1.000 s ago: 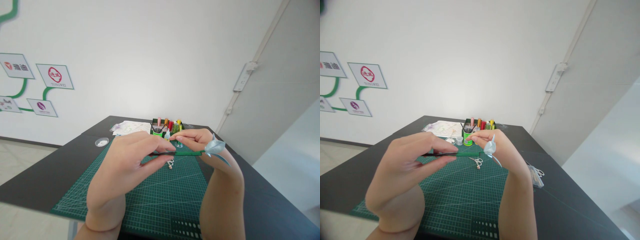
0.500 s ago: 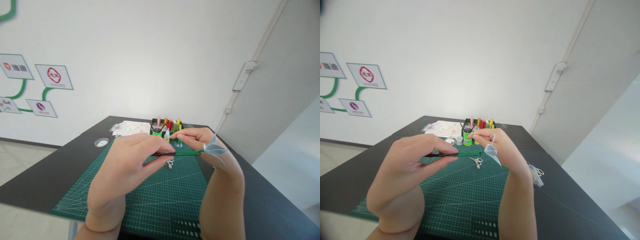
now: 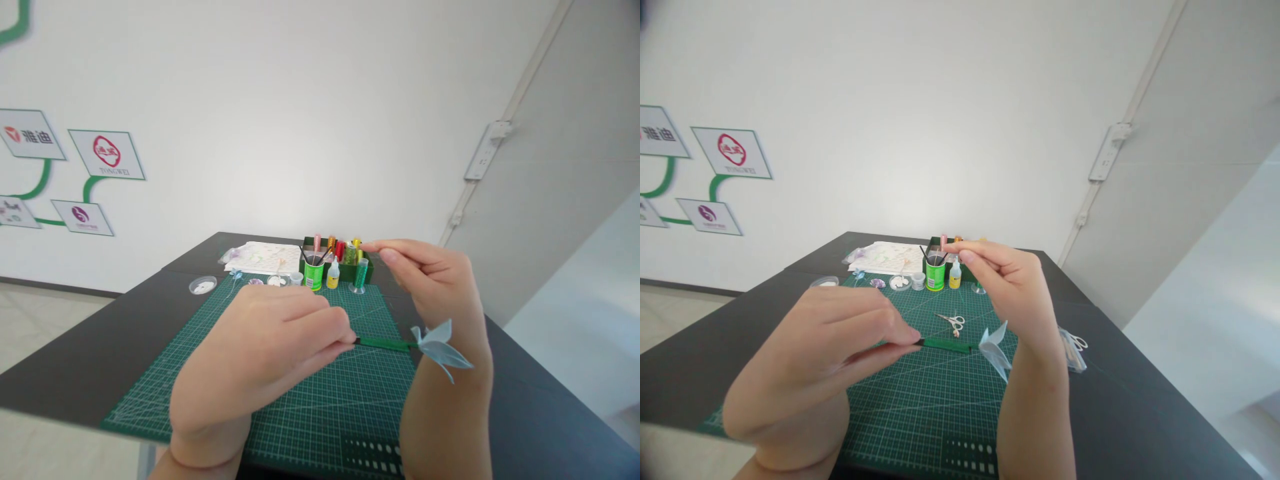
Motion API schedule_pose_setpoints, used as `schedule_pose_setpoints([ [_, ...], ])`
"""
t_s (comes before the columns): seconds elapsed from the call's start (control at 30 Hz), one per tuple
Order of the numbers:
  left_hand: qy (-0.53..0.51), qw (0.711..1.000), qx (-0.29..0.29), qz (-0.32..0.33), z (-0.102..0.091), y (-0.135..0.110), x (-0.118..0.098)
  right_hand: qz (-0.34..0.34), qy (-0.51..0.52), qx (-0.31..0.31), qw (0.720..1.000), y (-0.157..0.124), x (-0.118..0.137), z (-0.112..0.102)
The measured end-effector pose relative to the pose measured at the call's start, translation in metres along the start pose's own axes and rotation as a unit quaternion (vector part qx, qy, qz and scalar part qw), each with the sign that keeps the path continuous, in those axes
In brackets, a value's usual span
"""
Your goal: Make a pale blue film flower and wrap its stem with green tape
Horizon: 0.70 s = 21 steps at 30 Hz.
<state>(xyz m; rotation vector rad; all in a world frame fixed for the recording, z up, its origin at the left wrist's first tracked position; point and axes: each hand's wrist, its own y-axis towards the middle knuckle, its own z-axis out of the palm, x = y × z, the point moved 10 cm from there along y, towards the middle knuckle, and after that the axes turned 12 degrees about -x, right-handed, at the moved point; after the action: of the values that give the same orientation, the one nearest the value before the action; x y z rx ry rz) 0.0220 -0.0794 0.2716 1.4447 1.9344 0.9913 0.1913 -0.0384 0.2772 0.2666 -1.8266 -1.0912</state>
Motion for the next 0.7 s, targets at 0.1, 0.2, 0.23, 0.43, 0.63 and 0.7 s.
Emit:
schedule_pose_setpoints([
  [0.1, -0.006, 1.0, 0.016, -0.006, 0.003, -0.001, 0.0, -0.026, 0.016, -0.049, 0.998, -0.004, 0.006, -0.012],
  [0.2, -0.01, 1.0, 0.028, -0.011, 0.007, -0.002, 0.002, -0.038, 0.026, -0.081, 0.996, -0.007, 0.009, -0.019],
  [0.23, -0.01, 0.999, 0.031, -0.011, 0.008, -0.002, 0.003, -0.04, 0.029, -0.091, 0.995, -0.007, 0.009, -0.02],
  [0.43, -0.026, 0.997, 0.069, -0.016, 0.016, -0.004, 0.006, -0.049, 0.029, -0.101, 0.993, -0.008, 0.013, -0.023],
  [0.63, -0.05, 0.995, 0.087, -0.027, 0.02, -0.005, 0.007, -0.049, 0.011, -0.082, 0.995, -0.008, 0.009, -0.018],
  [0.7, -0.051, 0.994, 0.09, -0.032, 0.022, -0.006, 0.009, -0.062, 0.028, -0.089, 0.994, -0.008, 0.012, -0.017],
])
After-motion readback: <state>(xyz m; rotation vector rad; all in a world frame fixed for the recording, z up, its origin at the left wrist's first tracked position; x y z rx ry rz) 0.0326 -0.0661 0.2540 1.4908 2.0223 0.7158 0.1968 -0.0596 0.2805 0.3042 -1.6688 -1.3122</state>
